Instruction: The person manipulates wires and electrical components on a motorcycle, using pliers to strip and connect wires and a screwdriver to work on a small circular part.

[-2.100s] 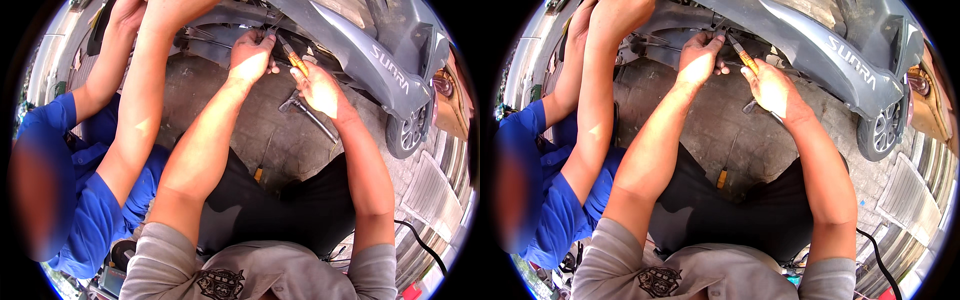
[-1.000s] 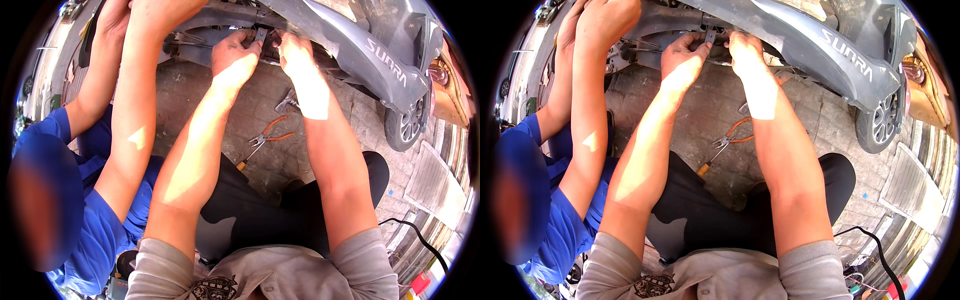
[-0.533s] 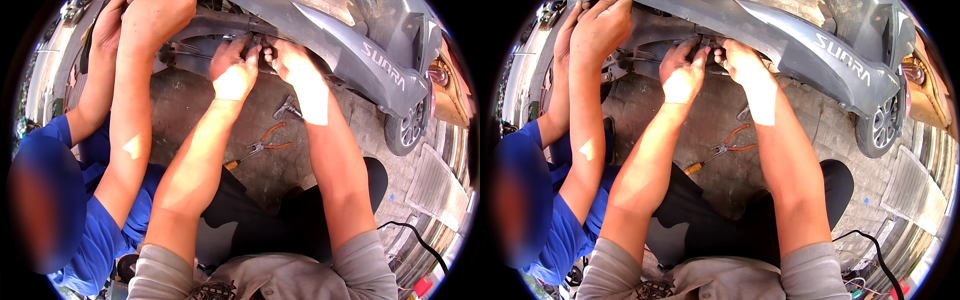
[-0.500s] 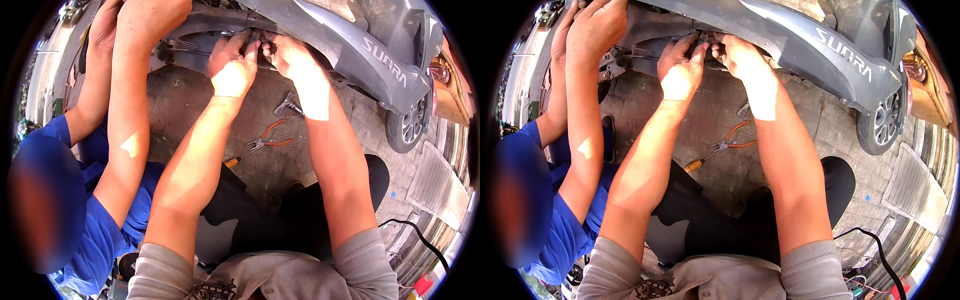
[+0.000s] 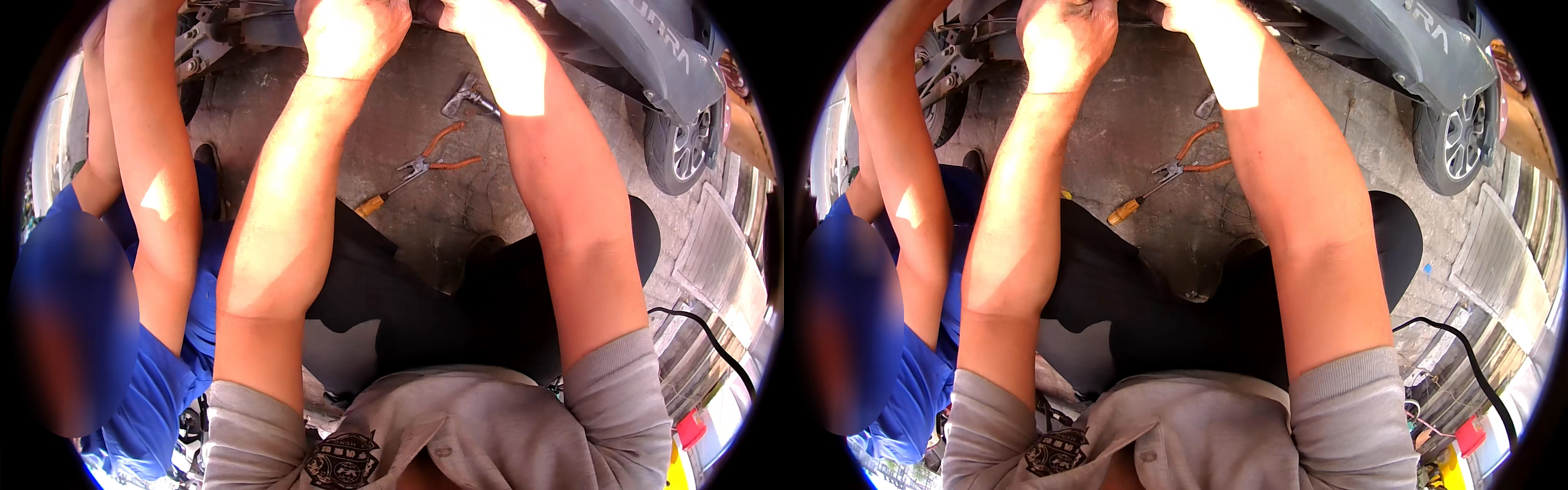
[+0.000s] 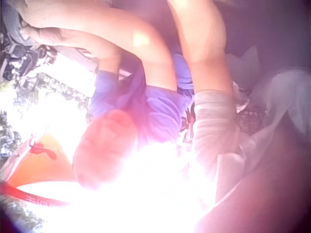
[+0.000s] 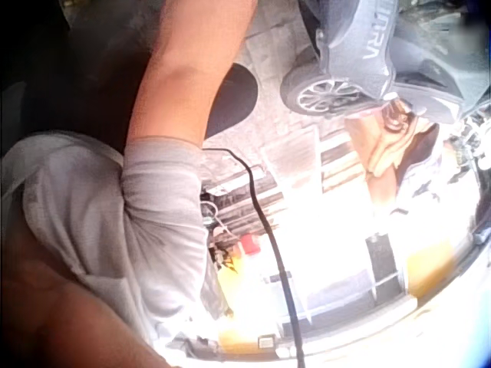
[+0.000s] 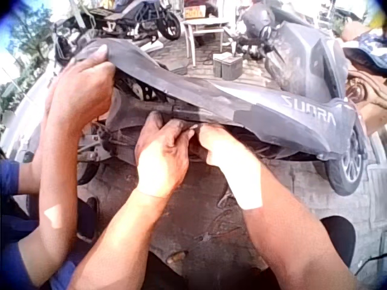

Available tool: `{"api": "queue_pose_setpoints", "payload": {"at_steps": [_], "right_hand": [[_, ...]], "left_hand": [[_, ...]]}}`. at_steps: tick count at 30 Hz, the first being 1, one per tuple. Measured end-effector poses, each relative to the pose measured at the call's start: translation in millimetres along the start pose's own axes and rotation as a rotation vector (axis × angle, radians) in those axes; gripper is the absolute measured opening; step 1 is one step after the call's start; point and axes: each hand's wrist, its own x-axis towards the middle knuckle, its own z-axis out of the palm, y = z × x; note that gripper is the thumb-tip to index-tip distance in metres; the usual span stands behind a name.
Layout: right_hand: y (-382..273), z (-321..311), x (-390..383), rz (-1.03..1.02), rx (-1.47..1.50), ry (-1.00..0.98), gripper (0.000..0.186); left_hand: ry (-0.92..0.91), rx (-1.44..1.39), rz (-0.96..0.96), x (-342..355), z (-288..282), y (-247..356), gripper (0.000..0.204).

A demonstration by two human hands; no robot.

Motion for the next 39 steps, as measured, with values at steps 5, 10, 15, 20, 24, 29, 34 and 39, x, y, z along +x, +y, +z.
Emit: {"api": "queue_pose_setpoints", "payload": {"at_steps": [5, 10, 15, 20, 24, 29, 34, 39], "right_hand": [[12, -11, -15, -0.145, 0.143, 0.063, 0.026], [2, -45, -52, -0.264, -0.717, 0.499, 0.028], [-26, -42, -108, -0.319, -1.439, -0.141, 0.024], [-42, -54, -120, -0.505, -1.527, -0.047, 0.032], [-38, -41, -112, -0.051, -0.213, -0.059, 0.036], [-19, -41, -80, -0.418, -0.806, -0.107, 0.031], [-31, -25, -75, -0.582, -1.421, -0.148, 0.02], [-25, -24, -69, -0.59, -1.304, -0.207, 0.022]], "left_hand": [[0.09, 0.073, 0.03, -10, 11, -8, 0.019], [0.12, -0.144, 0.008, 2, 33, 4, 0.027], [-0.163, -0.053, 0.059, -5, 15, 10, 0.016], [-0.421, 0.185, 0.047, 5, 21, 28, 0.018], [-0.439, 0.208, 0.078, 6, 9, 38, 0.02], [-0.329, 0.02, 0.218, -12, 18, 20, 0.027], [-0.254, 0.055, 0.138, -8, -2, 13, 0.015], [-0.256, -0.527, -0.83, -13, 1, -8, 0.015]]}}
